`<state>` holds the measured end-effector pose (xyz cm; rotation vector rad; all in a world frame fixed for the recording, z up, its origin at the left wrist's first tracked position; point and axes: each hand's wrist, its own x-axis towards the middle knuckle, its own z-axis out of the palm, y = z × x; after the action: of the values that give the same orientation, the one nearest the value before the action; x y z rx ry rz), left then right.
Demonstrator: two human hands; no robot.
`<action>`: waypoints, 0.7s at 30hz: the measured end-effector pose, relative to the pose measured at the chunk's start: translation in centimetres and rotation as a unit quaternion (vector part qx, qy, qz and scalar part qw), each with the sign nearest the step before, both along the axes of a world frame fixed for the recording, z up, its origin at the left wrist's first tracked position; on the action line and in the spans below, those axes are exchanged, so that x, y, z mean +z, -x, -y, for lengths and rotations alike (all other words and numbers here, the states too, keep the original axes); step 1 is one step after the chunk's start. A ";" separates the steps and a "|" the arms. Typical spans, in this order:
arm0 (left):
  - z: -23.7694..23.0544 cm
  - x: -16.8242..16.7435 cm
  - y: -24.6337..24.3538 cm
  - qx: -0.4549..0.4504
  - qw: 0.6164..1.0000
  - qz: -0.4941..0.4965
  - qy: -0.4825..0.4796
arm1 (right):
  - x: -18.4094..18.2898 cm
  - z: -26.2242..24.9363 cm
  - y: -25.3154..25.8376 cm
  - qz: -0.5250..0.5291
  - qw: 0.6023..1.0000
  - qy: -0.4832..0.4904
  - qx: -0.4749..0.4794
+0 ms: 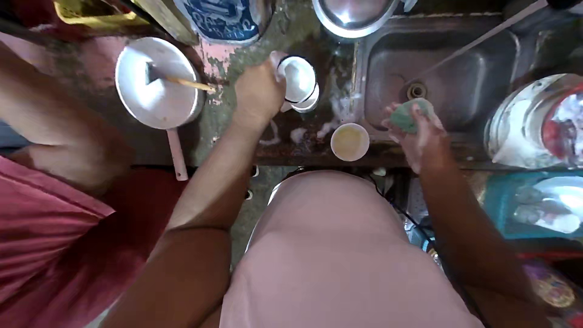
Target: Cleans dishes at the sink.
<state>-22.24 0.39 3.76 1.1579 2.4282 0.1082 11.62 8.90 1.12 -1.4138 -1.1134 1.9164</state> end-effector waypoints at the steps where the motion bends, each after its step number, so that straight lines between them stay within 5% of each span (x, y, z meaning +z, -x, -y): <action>1: -0.3 -0.3 0.2 0.000 1.000 0.009 0.008 | -0.2 0.4 -0.4 0.028 0.999 -0.001 -0.020; 9: -2.7 -2.1 -1.1 -0.023 0.997 0.018 0.076 | 0.0 2.3 -3.6 0.217 0.969 -0.108 -0.038; 21: -2.4 -4.6 -1.4 0.014 0.998 0.038 0.039 | -0.2 -1.3 -6.5 0.295 0.930 -0.202 0.086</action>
<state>-20.80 2.79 -0.84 1.0674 2.3609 0.0628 18.13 10.16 0.97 -1.7299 -1.8384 1.2603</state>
